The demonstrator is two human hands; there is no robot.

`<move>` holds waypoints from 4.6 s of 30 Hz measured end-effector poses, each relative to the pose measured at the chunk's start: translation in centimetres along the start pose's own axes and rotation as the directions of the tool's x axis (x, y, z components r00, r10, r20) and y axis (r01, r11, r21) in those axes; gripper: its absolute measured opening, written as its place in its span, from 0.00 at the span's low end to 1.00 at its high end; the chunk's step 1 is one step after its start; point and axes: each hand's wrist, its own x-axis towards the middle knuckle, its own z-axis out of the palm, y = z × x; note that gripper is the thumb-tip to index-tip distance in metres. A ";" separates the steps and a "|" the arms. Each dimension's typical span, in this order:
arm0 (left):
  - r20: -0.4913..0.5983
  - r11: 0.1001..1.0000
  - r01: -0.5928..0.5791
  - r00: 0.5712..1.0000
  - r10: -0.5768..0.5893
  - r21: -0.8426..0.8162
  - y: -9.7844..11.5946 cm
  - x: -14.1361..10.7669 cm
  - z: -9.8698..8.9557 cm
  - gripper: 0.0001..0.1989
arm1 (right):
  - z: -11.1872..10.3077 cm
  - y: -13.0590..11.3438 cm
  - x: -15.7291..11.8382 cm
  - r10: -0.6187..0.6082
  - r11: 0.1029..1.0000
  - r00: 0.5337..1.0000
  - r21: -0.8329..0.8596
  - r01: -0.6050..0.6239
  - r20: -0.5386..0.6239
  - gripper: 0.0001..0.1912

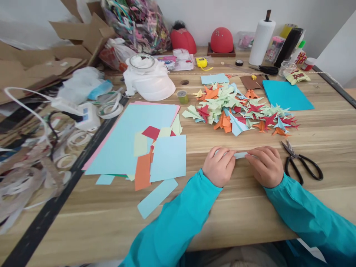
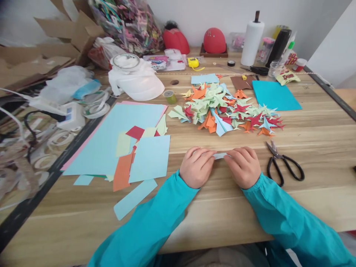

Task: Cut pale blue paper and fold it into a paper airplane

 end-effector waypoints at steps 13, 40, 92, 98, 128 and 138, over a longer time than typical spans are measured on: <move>0.082 0.998 -0.050 0.995 0.053 -0.037 0.3 0.6 -1.0 0.08 | -0.1 -0.7 0.2 -0.086 0.996 0.992 -0.005 0.087 0.097 0.08; 0.118 0.995 -0.094 0.989 0.091 0.016 0.5 0.4 -0.3 0.09 | 0.6 -0.2 -0.2 -0.045 0.998 0.996 0.057 0.040 0.078 0.10; 0.645 -0.275 0.674 0.388 -0.658 -0.685 -0.5 0.9 -1.0 0.14 | 0.0 -1.4 0.2 0.609 0.295 0.593 0.544 -0.786 0.526 0.14; 0.582 -0.304 0.627 0.298 -0.757 -0.717 -1.0 0.8 -1.2 0.15 | -0.2 -1.4 -0.1 0.640 0.442 0.671 0.536 -0.719 0.374 0.11; 0.668 -0.188 0.687 0.544 -0.508 -0.702 0.9 1.1 -0.8 0.15 | 0.1 -2.1 0.0 0.365 0.416 0.765 0.641 -0.644 0.531 0.19; 0.673 -0.222 0.675 0.531 -0.515 -0.703 0.8 0.9 -0.6 0.16 | -0.2 -2.2 0.2 0.332 0.322 0.751 0.680 -0.659 0.571 0.17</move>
